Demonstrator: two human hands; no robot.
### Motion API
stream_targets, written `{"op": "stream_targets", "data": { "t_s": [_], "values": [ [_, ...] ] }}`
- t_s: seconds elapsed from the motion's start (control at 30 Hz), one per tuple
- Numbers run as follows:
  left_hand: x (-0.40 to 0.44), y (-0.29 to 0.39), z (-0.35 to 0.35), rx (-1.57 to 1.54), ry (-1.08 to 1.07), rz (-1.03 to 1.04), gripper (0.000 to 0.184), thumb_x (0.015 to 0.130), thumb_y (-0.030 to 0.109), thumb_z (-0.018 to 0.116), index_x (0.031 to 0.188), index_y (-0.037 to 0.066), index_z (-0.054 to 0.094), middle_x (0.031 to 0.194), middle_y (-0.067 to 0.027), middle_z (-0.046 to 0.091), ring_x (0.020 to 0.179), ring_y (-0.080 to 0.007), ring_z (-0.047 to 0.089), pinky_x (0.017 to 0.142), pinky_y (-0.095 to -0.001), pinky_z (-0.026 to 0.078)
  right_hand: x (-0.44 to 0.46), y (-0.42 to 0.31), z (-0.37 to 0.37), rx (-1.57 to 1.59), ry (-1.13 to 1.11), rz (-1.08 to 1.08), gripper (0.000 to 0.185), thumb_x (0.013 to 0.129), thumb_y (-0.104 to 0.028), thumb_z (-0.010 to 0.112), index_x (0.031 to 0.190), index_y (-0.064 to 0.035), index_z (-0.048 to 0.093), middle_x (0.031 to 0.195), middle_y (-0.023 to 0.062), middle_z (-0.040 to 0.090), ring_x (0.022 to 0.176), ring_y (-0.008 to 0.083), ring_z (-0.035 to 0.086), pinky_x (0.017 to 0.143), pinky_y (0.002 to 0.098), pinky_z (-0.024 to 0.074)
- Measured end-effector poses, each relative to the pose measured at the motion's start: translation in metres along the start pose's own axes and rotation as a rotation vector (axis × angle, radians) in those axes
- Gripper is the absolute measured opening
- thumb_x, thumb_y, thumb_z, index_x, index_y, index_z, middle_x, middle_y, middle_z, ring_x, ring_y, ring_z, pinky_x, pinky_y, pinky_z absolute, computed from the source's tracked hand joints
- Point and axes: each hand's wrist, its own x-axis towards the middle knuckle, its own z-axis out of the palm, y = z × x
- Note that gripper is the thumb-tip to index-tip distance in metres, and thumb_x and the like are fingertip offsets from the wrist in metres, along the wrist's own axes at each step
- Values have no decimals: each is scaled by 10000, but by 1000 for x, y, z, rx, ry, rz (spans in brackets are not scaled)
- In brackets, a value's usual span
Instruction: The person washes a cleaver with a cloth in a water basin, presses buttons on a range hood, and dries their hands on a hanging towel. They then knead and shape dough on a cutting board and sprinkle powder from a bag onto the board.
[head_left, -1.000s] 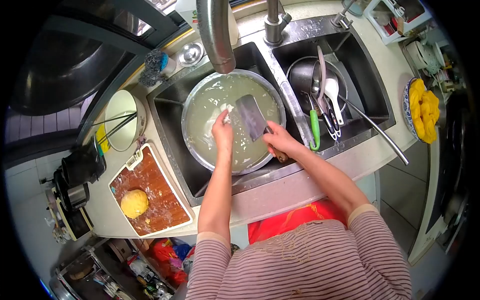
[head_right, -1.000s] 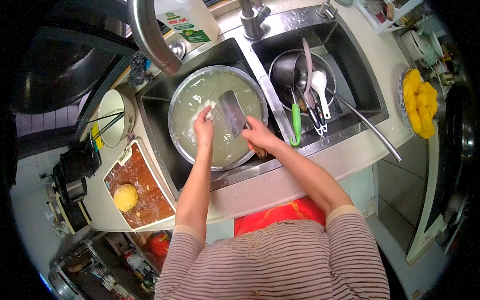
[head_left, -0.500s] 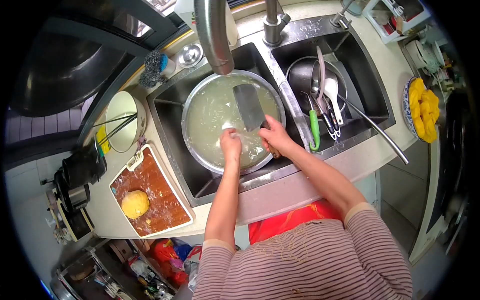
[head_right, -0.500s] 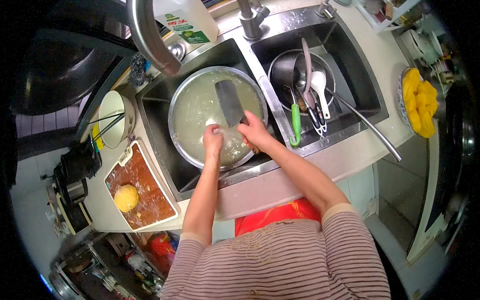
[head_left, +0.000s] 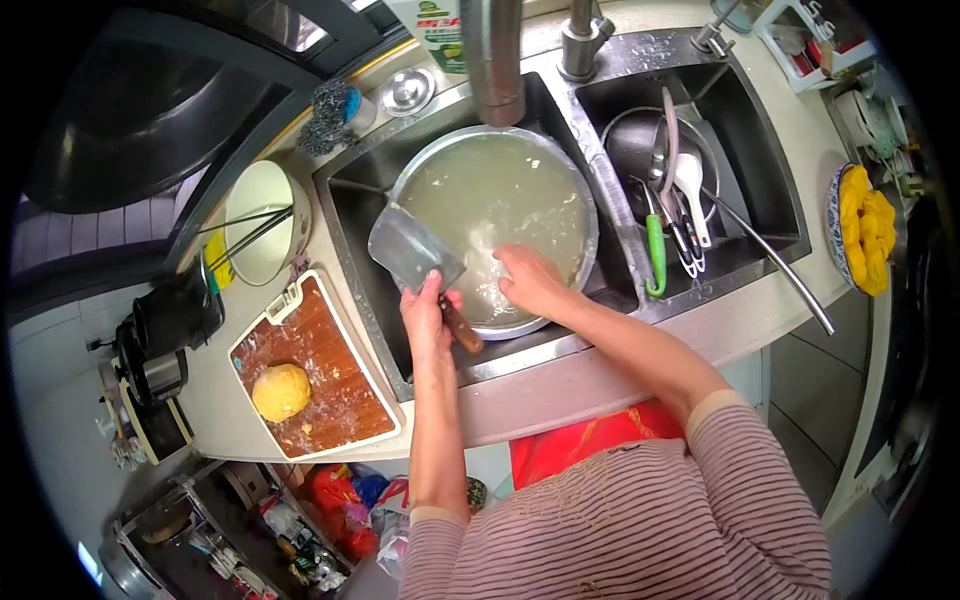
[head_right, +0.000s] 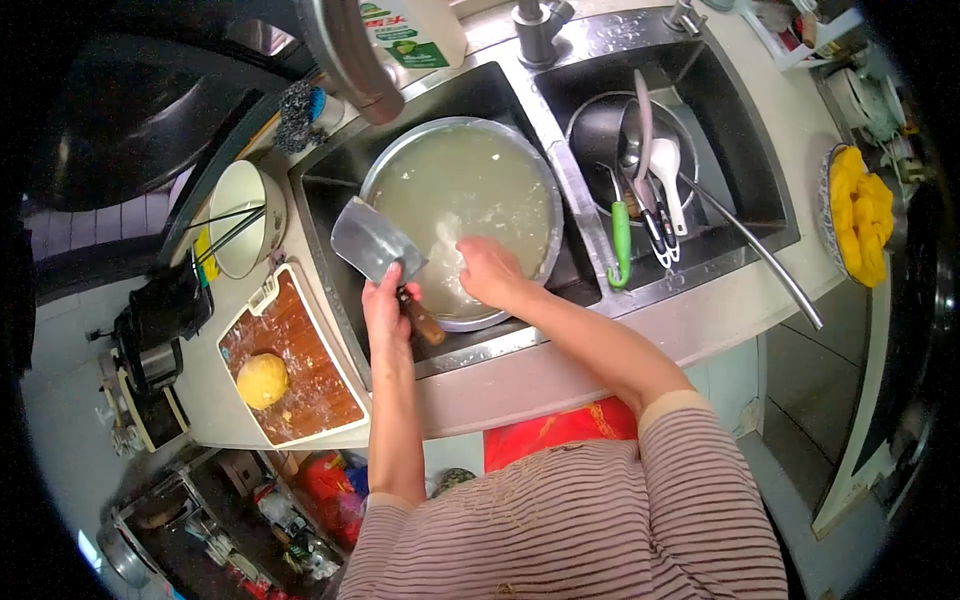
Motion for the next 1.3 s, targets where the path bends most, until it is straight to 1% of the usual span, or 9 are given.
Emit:
{"op": "stream_targets", "data": {
  "t_s": [0.03,0.13,0.23,0.43,0.53,0.77,0.87,1.07,1.3],
  "values": [
    [-4,9,-7,2,-47,-15,197,829,79,555,985,17,452,768,-89,577,432,-143,515,373,-245,442,3,1,15,-70,39,-119,426,728,-91,566,1148,-90,497,1184,169,491,1115,291,453,942,392,358],
    [-11,16,-20,-84,-25,-68,220,825,84,560,996,32,431,703,-74,551,430,-150,515,365,-253,441,9,5,52,-375,58,-297,398,706,-82,581,1098,-143,548,1097,162,545,1032,301,514,891,392,407],
    [-8,17,-34,-175,-73,-144,261,804,17,497,1036,22,379,743,-119,537,462,-201,545,387,-293,475,22,13,56,-269,-437,-82,301,716,-77,535,996,-153,616,1003,132,597,930,310,571,795,415,457],
    [-3,10,-37,-38,-247,-210,380,679,-81,459,1050,-19,412,813,-122,542,607,-200,569,504,-297,499,3,-2,16,677,-187,286,253,717,-73,574,964,-79,627,892,89,598,847,215,584,725,313,458],
    [-6,3,-22,-36,-351,-189,405,666,-76,478,1062,-12,420,827,-108,548,635,-192,573,506,-291,497,-3,-35,12,780,84,-65,232,716,-96,605,943,-50,623,892,87,590,826,186,574,736,282,449],
    [-31,8,-6,191,-467,-229,431,646,-64,490,1070,12,469,768,-72,557,574,-142,557,472,-232,428,28,-39,18,313,255,-56,414,800,-54,505,1205,-140,498,1132,205,448,1036,368,469,873,396,403],
    [-44,25,-4,238,-483,-205,440,648,-68,476,1082,2,467,755,-67,554,563,-135,545,469,-226,420,62,-6,13,398,340,-151,349,799,-76,523,1148,-82,536,1087,157,527,980,269,533,832,338,432],
    [-47,36,-1,65,-494,-340,437,637,-69,468,1069,-4,472,625,-83,531,517,-147,534,442,-234,421,63,11,-11,984,110,169,338,723,-100,657,1031,13,574,890,55,623,807,131,579,704,252,462],
    [-51,13,5,-159,-470,-415,431,634,-94,455,1060,-31,465,619,-99,521,481,-162,498,447,-253,428,64,26,16,744,338,304,226,780,-133,605,955,9,588,808,53,621,742,103,566,667,241,447]
  ]
}}
